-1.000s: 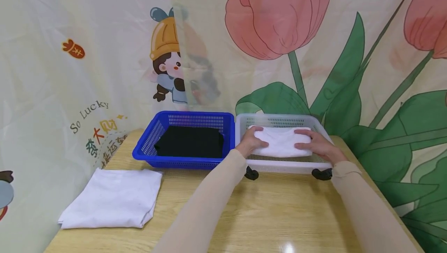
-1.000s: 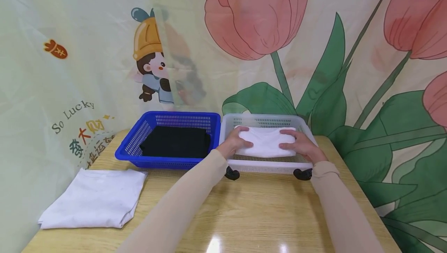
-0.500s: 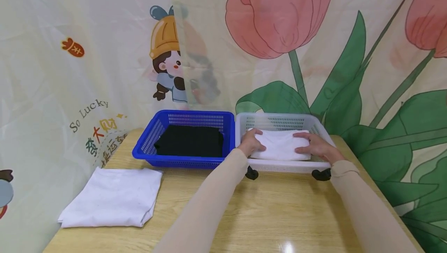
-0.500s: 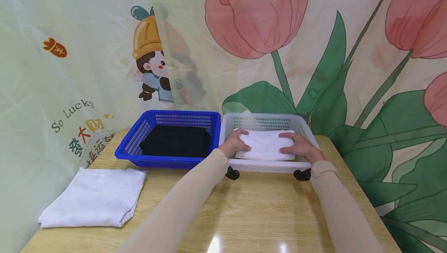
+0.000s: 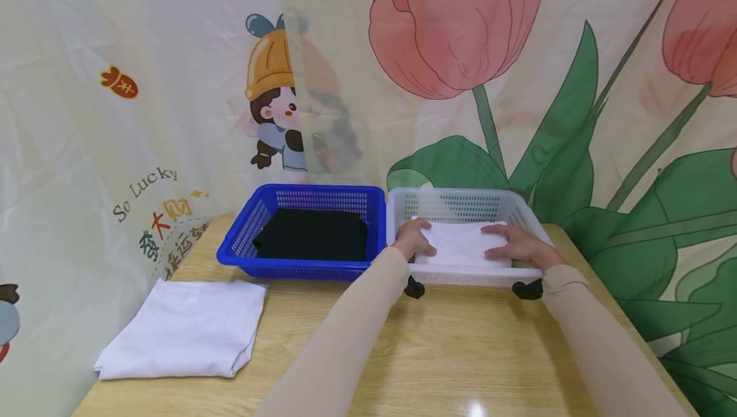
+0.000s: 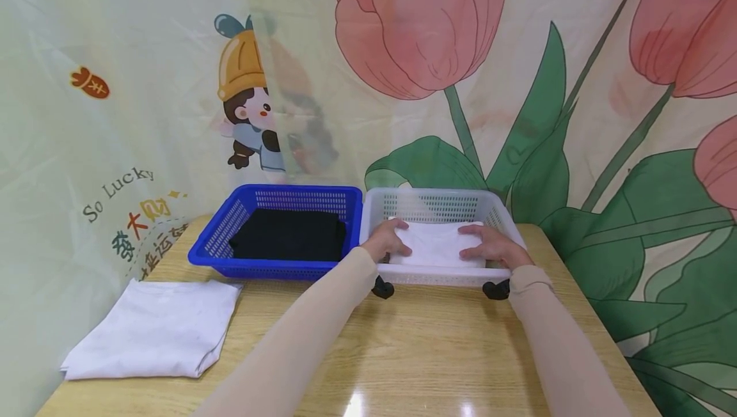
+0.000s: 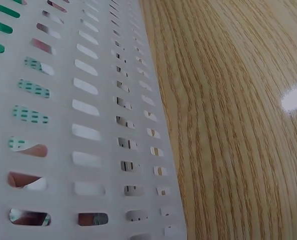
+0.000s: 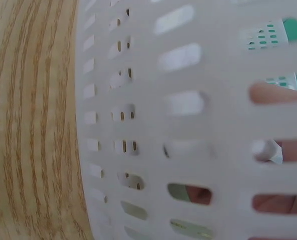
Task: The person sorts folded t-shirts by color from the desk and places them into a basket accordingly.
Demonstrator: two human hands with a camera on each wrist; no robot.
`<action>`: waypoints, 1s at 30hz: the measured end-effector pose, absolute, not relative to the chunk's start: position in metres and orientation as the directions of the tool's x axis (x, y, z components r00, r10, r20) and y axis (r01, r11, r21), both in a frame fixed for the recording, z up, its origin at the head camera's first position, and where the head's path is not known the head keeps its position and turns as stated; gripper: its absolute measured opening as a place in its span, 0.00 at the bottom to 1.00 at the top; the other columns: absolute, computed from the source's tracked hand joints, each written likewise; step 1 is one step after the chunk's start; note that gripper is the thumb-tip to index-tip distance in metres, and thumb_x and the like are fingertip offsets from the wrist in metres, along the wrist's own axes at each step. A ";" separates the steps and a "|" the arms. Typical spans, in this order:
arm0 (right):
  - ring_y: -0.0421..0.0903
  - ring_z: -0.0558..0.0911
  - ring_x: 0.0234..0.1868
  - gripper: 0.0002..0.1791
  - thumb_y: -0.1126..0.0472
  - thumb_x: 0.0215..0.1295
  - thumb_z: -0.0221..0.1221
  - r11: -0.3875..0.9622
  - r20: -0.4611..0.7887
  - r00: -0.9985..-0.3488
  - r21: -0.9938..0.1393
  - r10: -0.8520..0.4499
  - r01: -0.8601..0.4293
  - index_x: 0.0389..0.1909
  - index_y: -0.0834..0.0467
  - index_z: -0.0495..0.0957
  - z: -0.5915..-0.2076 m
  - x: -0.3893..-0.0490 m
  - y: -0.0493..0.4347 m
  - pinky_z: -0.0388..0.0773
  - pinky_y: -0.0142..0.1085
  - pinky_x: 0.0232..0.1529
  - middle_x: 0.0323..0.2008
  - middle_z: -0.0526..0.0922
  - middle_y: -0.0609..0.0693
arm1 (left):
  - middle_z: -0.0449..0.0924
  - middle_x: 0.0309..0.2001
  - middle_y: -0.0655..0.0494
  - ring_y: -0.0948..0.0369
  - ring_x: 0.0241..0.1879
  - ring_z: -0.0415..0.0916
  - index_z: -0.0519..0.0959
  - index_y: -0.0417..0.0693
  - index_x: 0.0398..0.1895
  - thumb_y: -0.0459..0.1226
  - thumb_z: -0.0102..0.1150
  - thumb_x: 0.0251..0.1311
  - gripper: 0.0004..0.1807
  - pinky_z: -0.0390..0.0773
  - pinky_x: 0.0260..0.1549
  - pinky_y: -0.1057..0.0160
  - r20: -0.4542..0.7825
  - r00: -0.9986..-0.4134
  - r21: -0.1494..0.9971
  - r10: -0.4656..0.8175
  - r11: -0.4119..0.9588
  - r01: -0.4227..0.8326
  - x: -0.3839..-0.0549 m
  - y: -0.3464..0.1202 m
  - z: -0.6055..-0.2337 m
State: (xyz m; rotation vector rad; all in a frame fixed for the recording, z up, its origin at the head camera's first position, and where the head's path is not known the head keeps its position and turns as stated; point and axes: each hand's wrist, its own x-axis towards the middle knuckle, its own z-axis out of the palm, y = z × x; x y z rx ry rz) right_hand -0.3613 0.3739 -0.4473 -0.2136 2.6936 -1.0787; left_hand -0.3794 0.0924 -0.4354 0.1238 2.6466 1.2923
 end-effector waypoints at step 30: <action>0.75 0.49 0.80 0.44 0.50 0.75 0.66 0.655 -0.206 -0.967 -0.753 -0.150 0.059 0.81 0.64 0.57 -0.439 -0.356 0.368 0.47 0.74 0.75 0.82 0.46 0.74 | 0.68 0.76 0.45 0.46 0.72 0.68 0.71 0.53 0.76 0.44 0.78 0.61 0.41 0.71 0.70 0.45 -0.217 -0.943 0.888 0.251 0.453 -0.084 -0.388 0.090 -0.439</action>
